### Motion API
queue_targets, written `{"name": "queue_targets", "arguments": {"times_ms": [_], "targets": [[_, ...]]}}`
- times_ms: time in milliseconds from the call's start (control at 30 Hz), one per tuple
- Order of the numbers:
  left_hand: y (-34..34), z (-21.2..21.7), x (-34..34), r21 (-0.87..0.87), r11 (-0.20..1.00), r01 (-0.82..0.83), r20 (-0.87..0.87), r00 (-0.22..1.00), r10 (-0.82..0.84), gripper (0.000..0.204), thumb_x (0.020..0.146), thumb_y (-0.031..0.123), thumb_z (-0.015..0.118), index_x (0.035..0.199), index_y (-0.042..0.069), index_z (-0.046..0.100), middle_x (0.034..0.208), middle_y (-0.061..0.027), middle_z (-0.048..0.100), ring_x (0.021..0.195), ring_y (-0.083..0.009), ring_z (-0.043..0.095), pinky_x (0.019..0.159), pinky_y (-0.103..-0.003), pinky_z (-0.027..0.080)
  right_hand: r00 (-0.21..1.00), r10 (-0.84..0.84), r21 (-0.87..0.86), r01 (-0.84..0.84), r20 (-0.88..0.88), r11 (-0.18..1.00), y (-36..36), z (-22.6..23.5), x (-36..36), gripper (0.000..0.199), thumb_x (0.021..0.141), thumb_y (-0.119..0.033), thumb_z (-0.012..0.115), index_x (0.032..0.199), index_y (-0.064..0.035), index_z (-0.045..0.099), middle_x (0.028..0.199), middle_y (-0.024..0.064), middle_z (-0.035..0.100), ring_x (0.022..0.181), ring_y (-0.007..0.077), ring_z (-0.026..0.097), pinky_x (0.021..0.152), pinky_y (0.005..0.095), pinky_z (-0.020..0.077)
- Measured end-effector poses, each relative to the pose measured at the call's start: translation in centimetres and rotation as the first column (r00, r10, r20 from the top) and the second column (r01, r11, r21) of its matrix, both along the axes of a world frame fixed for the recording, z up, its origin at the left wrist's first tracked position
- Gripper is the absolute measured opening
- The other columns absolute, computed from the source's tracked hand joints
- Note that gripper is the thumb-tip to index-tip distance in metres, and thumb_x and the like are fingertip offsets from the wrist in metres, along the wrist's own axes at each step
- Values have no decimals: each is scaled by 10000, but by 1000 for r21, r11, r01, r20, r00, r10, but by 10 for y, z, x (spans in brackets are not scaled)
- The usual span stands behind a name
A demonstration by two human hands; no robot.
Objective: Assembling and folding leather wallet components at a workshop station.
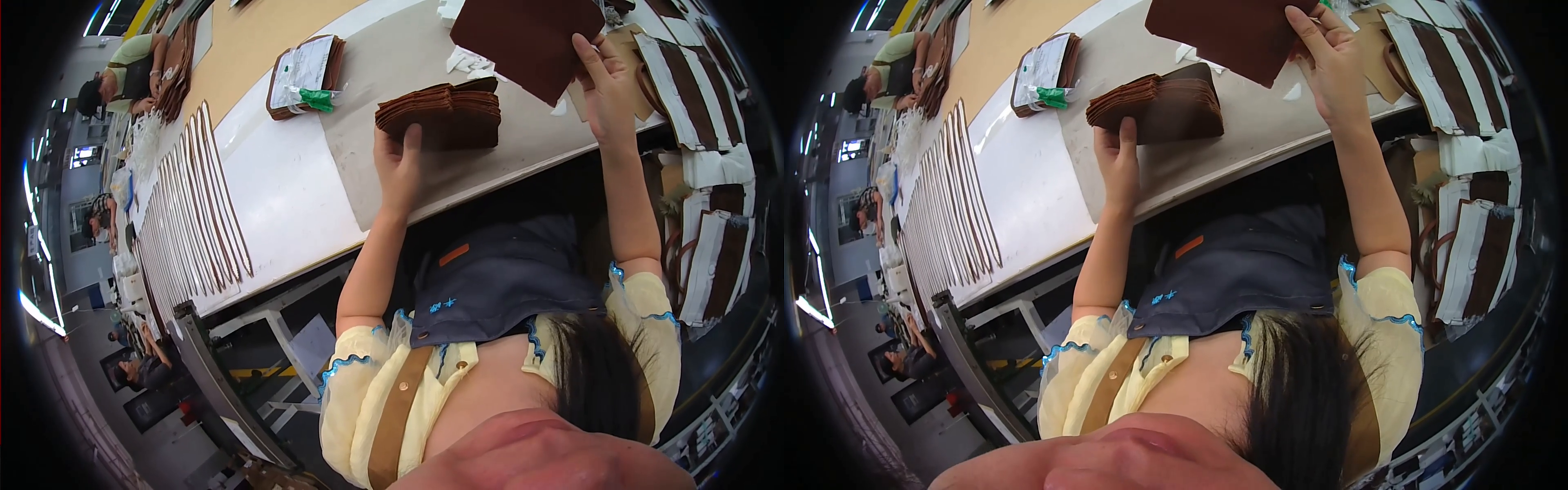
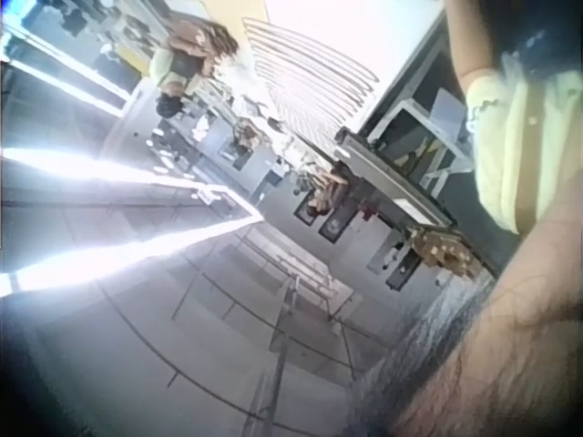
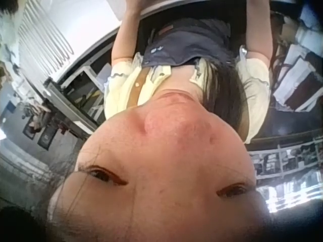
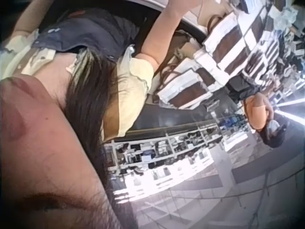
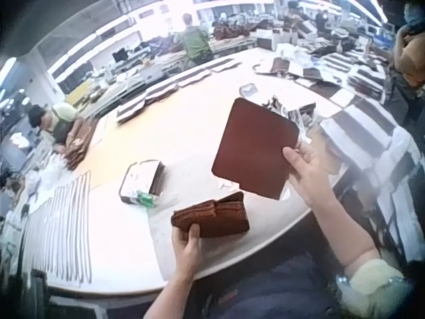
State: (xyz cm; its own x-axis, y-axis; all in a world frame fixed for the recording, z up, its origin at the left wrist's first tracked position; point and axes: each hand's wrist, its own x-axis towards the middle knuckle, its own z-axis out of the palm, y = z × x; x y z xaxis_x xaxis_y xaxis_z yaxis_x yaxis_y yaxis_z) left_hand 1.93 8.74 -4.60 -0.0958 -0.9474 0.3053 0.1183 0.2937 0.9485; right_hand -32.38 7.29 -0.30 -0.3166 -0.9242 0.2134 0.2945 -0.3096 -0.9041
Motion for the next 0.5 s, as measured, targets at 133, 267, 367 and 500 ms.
{"name": "queue_targets", "arguments": {"times_ms": [133, 267, 367, 500], "targets": [[-2, 0, -1, 5, 999, -34, -17, 999, 34, 399, 1111, 229, 663, 1444, 27, 578, 1360, -63, 672, 1230, -132, 603, 1097, -302, 449, 997, 37, -4, -37, 61, 999, 14, 20, 25, 262, 1088, -164, 675, 1333, -71, 687, 1264, 19, 757, 1120, 100, 708, 977, 269, 535], [-9, 4, 3, 47, 985, -163, -87, 982, 167, 399, 1115, 233, 655, 1443, 21, 575, 1377, -69, 667, 1243, -149, 611, 1104, -310, 459, 948, 31, 16, -39, 317, 999, 44, 21, 98, 241, 1088, -172, 670, 1298, -53, 674, 1154, 27, 764, 1014, 107, 717, 888, 282, 552], [-12, 11, -3, 156, 970, -186, -202, 955, 215, 410, 1122, 272, 641, 1422, 0, 580, 1373, -77, 663, 1240, -160, 603, 1119, -312, 440, 872, 88, 127, -169, 482, 977, 65, -9, 134, 270, 1098, -154, 647, 1335, -25, 640, 1243, 71, 744, 1076, 148, 721, 933, 313, 572], [-14, 10, 3, 298, 946, -125, -294, 931, 216, 429, 1132, 273, 622, 1450, -4, 545, 1411, -95, 644, 1264, -165, 599, 1129, -331, 447, 703, 146, 259, -436, 696, 862, 73, -21, 168, 287, 1109, -133, 614, 1355, 16, 612, 1336, 129, 702, 1178, 241, 716, 1085, 392, 586]]}}
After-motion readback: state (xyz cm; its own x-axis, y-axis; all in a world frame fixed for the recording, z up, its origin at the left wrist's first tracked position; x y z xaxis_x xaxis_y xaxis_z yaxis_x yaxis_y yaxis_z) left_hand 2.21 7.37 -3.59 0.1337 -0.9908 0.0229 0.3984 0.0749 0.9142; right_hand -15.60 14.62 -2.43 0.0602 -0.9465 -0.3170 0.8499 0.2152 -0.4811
